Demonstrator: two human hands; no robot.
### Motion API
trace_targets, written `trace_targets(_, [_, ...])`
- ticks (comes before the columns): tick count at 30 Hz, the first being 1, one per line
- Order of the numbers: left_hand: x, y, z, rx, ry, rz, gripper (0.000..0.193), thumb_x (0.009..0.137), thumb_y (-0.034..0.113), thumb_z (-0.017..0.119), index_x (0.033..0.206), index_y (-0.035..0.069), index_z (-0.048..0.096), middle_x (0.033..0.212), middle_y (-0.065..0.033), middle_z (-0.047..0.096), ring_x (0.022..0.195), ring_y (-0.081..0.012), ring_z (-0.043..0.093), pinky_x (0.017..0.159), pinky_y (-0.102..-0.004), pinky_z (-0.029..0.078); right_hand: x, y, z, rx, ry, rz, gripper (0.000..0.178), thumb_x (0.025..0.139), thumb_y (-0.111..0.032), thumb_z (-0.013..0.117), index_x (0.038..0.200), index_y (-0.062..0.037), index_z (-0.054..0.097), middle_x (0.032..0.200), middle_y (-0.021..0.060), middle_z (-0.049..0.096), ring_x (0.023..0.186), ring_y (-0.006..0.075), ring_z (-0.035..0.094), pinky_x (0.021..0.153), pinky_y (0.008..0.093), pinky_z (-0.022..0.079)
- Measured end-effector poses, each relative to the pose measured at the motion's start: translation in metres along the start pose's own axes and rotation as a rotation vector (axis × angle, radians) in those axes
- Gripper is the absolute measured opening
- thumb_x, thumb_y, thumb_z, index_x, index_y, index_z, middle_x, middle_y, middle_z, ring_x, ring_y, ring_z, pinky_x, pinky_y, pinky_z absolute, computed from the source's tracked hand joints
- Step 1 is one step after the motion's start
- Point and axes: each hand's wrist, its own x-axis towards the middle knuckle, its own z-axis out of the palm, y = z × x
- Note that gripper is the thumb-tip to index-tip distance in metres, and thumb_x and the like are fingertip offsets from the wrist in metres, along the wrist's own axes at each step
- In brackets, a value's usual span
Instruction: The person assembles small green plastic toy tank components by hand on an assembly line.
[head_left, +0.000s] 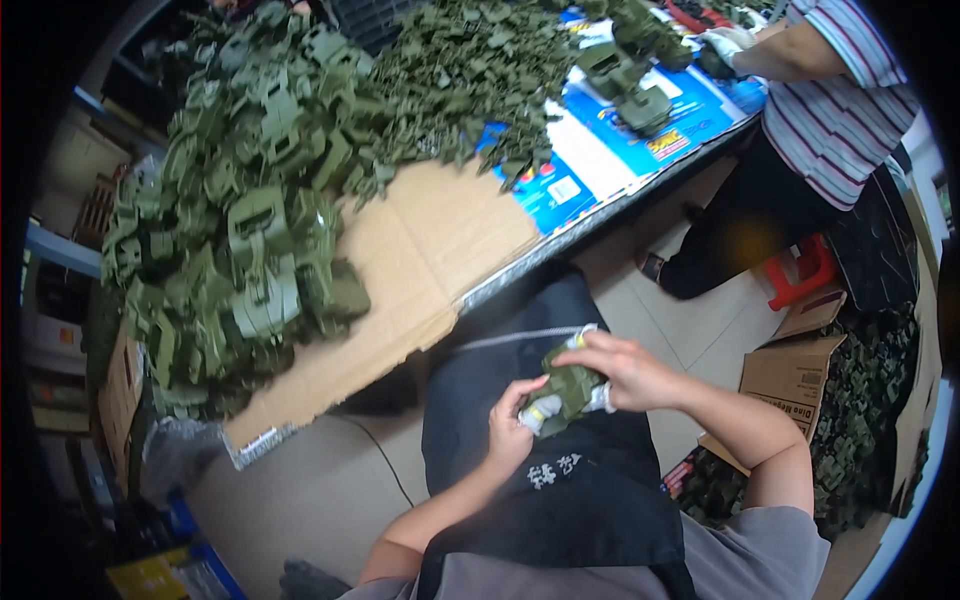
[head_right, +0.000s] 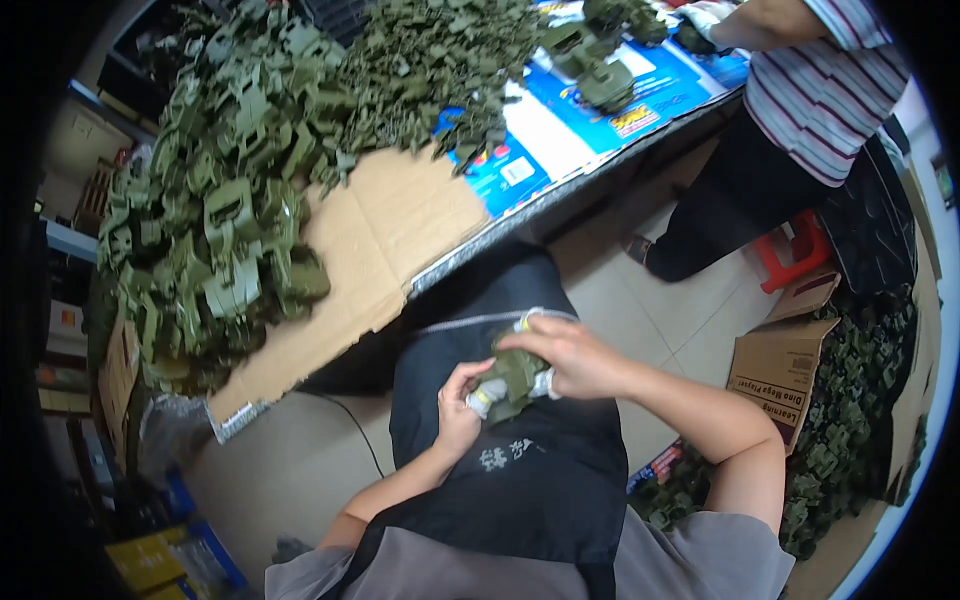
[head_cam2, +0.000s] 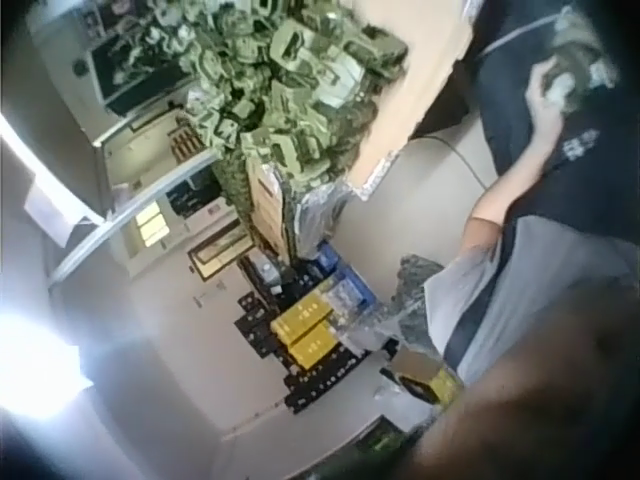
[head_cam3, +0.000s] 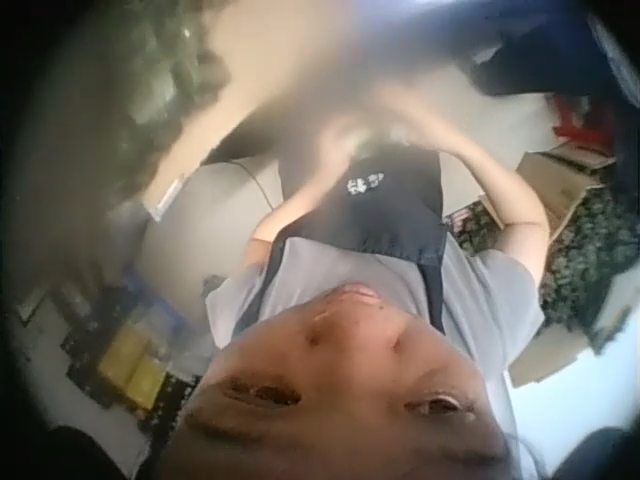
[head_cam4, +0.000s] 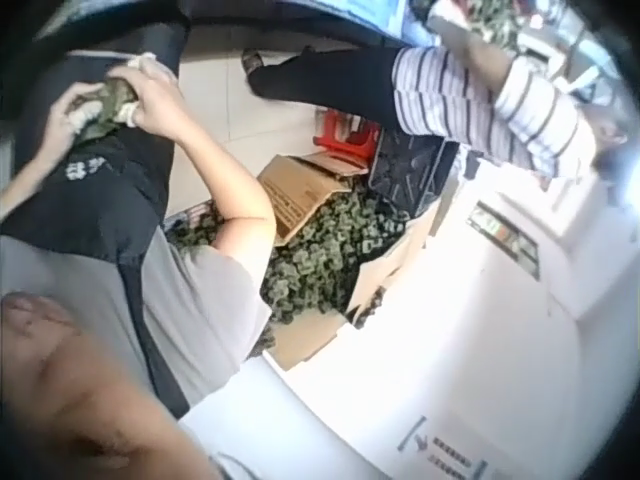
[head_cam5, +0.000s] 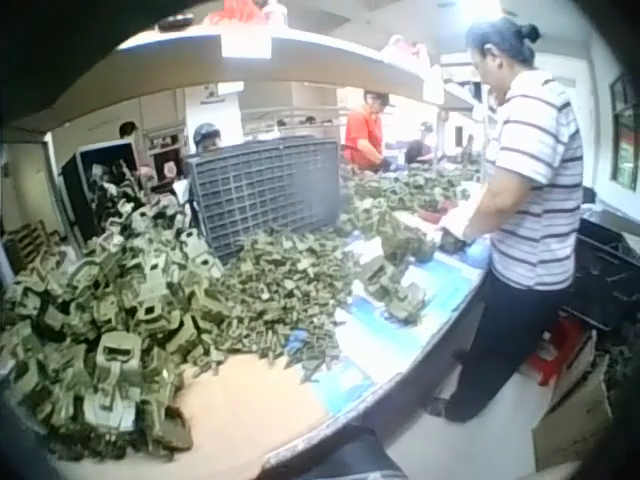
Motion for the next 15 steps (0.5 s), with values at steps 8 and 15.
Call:
trace_targets(8, [0.009, 0.065, -0.071, 0.334, -0.164, 0.219, 0.131, 0.045, 0.023, 0.091, 0.142, 0.006, 0.005, 0.138, -0.0214, 0.03, 0.128, -0.0302, 0.033, 0.106, -0.0407, 0.027, -0.03, -0.009, -0.045, 0.605, 0.333, 0.107, 0.055, 0.067, -0.008, 0.077, 0.115, -0.0065, 0.048, 0.112, 0.0081, 0.049, 0.111, 0.0227, 0.049, 0.089, 0.0337, 0.044])
trace_targets(15, [0.012, 0.11, -0.052, 0.108, -0.271, 0.309, 0.1, 0.053, 0.01, 0.087, 0.135, 0.004, 0.031, 0.129, -0.0178, 0.045, 0.114, -0.025, 0.05, 0.096, -0.0381, 0.04, -0.018, -0.018, -0.037, 0.471, 0.184, -0.094, 0.064, 0.071, -0.009, 0.072, 0.128, -0.0057, 0.044, 0.119, 0.011, 0.048, 0.112, 0.0246, 0.045, 0.097, 0.0328, 0.033])
